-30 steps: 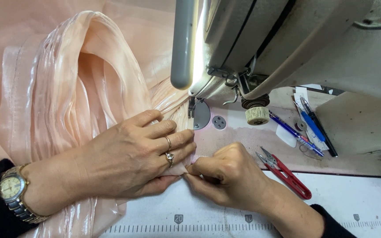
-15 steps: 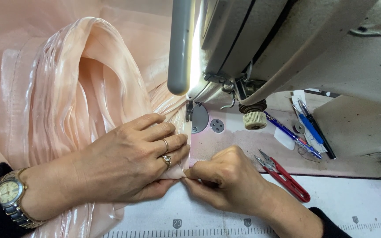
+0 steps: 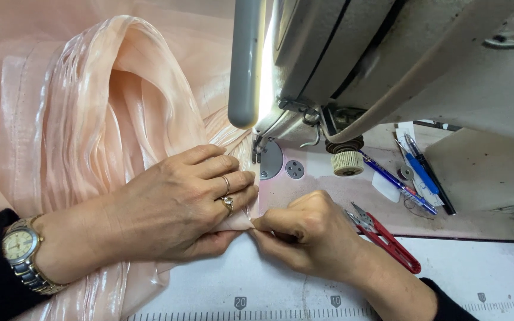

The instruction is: Manually folding fabric into pleats and sewing them using an industrial sewing machine.

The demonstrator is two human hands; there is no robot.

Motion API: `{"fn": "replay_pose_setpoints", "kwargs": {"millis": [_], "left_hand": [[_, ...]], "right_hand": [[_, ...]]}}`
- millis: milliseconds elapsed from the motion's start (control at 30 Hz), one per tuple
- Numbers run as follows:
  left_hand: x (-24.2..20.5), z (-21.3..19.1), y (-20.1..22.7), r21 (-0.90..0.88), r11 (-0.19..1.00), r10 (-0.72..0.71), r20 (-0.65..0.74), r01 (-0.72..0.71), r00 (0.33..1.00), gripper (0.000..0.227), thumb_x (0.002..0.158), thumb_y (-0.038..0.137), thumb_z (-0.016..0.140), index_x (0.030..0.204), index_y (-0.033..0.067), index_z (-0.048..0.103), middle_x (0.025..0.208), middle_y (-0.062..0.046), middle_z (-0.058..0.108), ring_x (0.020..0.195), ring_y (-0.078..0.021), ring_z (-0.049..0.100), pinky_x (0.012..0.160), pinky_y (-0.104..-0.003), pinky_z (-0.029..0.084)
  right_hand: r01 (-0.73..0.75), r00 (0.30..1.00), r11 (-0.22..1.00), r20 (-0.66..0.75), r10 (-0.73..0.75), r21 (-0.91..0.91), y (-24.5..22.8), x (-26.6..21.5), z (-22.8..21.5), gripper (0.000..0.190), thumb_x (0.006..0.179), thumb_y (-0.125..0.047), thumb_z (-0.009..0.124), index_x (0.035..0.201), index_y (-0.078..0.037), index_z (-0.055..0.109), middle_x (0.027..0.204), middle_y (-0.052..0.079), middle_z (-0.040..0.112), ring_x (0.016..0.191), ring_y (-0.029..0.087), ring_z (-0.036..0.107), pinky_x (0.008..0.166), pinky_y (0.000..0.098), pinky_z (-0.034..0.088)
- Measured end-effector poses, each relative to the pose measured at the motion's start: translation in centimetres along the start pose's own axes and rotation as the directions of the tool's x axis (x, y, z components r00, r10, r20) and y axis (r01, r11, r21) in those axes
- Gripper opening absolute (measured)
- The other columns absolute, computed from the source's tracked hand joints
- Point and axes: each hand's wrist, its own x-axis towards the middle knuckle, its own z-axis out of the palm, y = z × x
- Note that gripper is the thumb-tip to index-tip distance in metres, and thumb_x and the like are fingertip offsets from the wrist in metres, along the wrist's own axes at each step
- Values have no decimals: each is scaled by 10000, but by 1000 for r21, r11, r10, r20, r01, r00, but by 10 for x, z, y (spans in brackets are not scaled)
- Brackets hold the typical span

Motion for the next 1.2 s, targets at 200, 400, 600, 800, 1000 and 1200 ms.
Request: {"fn": "replay_pose_setpoints", "kwargs": {"millis": [200,400,600,800,1000,1200], "left_hand": [[2,1,-5,-17,1000,-5,2,5,1000,424,895,375,516,1032,-16,606,966,-114,596,837,-279,549,781,-395,443],[5,0,-11,21,1000,-8,32,7,999,363,929,399,500,916,46,582,828,-75,551,757,-256,534,759,-385,444],[6,3,-19,16,1000,0,13,0,1000,441,982,468,471,920,48,592,803,-75,542,735,-250,531,743,-384,446],[9,1,-24,12,1000,25,-15,-25,1000,495,980,527,480,888,59,613,793,-77,535,742,-250,540,766,-384,446],[11,-20,-23,-170,976,-111,156,138,981,615,890,658,448,1033,97,656,861,-63,650,839,-214,620,984,-542,406],[4,-42,-38,315,946,-131,150,78,980,342,939,458,590,724,192,602,762,28,587,759,-200,554,875,-417,419]], "right_hand": [[14,999,1000,-39,-14,-2,3,2,1,280,856,-84,672,635,-87,499,462,56,328,344,196,342,368,317,269],[0,997,1000,-77,0,0,9,4,2,172,823,-57,662,678,-88,576,458,34,377,343,160,363,356,286,298],[-23,995,1000,-98,24,14,10,10,1,338,840,-41,673,590,-83,449,469,37,327,366,149,325,365,296,270],[-41,992,999,-118,42,10,12,12,2,359,843,-43,665,587,-88,418,479,23,295,381,142,299,386,277,279],[-57,991,998,-124,58,16,12,9,4,320,845,-66,675,607,-102,464,501,-7,338,430,120,291,408,270,263],[-47,991,998,-125,51,31,7,8,3,79,821,-46,704,800,-91,642,529,-17,481,438,90,397,440,229,337]]}}
